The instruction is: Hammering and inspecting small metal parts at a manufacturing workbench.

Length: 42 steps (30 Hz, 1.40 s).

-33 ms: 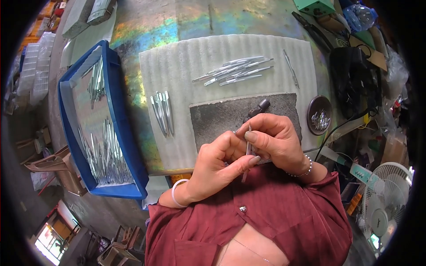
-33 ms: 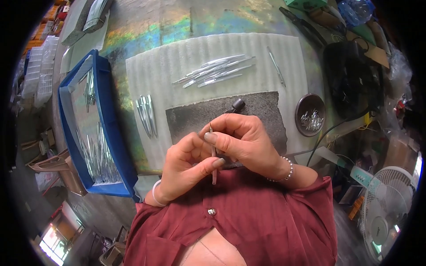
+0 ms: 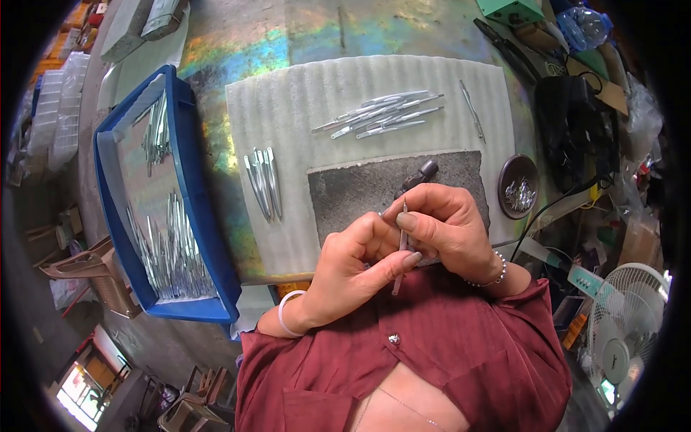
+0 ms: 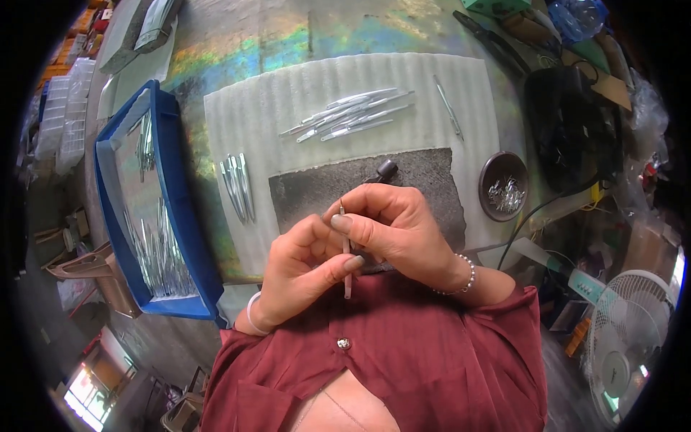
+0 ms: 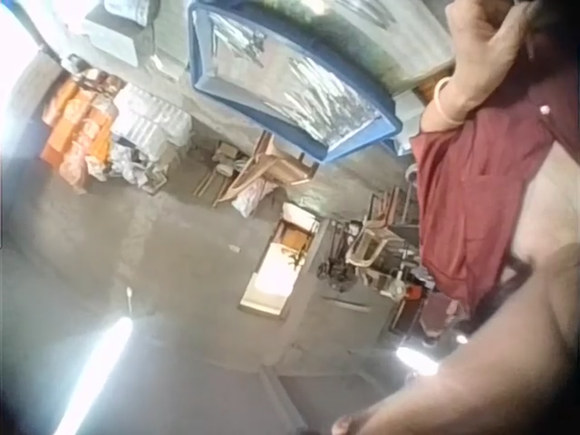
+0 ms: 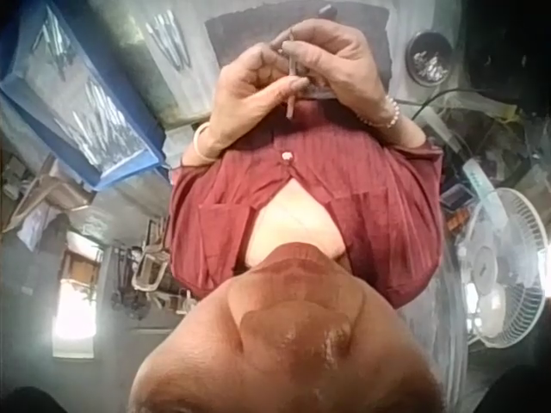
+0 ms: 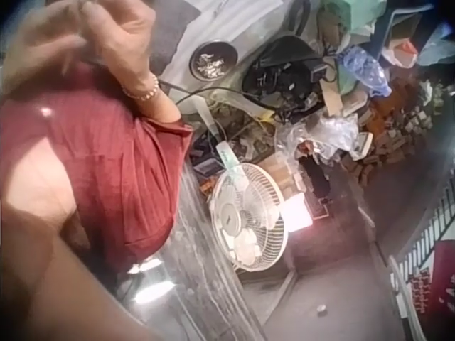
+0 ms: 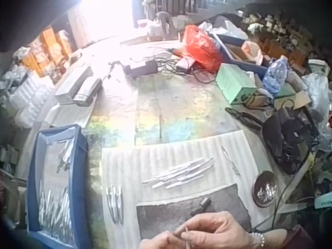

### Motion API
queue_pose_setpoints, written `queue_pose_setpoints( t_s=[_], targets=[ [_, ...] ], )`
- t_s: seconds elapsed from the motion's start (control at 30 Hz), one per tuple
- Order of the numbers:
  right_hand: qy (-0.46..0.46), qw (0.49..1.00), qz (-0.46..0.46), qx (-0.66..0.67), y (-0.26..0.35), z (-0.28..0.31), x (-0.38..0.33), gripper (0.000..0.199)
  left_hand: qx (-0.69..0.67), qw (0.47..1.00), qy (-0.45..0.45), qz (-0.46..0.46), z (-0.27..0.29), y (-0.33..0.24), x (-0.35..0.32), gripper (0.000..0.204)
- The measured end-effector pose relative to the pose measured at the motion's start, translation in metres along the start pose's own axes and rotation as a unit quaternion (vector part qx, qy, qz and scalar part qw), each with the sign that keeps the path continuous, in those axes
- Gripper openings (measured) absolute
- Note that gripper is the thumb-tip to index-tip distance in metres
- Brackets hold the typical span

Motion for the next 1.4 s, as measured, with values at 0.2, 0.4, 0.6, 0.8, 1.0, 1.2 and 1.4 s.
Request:
queue_pose_setpoints(
  t_s=[0.2, 0.4, 0.6, 0.8, 1.0, 1.2, 1.4],
  targets=[
    [0.019, 1.0, 0.017, 0.005, 0.002, -0.003, 0.0, 0.014, -0.029, 0.999, 0.033, 0.01, 0.004, 0.003, -0.002, 0.013],
    [0.032, 0.999, 0.001, 0.01, 0.006, -0.007, -0.001, 0.009, -0.011, 0.998, 0.056, 0.0, 0.007, 0.005, -0.006, 0.01],
    [0.04, 0.999, 0.005, 0.005, 0.001, -0.014, -0.001, 0.009, -0.079, 0.995, 0.06, 0.004, 0.011, 0.01, -0.012, 0.011],
    [0.045, 0.999, 0.0, -0.022, -0.008, -0.022, 0.002, 0.013, 0.03, 0.998, -0.045, -0.042, 0.016, 0.013, -0.021, 0.019],
    [0.049, 0.998, -0.026, -0.008, -0.015, -0.029, 0.002, 0.014, 0.06, 0.992, -0.089, -0.062, 0.02, 0.013, -0.03, 0.021],
    [0.047, 0.998, -0.016, -0.028, -0.018, -0.036, 0.0, 0.015, 0.073, 0.989, -0.102, -0.081, 0.024, 0.015, -0.038, 0.02],
    [-0.002, 0.997, 0.039, 0.066, -0.02, -0.034, -0.001, 0.015, -0.188, 0.981, -0.013, -0.048, 0.033, 0.017, -0.055, 0.028]
  ],
)
Point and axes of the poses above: each hand's wrist, its own x-axis towards the middle knuckle, its own z-axis out of the back of the hand, y = z × x, the point moved 1 cm from there along x, towards the middle knuckle, and after that the axes turned 15 degrees about z, right-handed, at the moved point
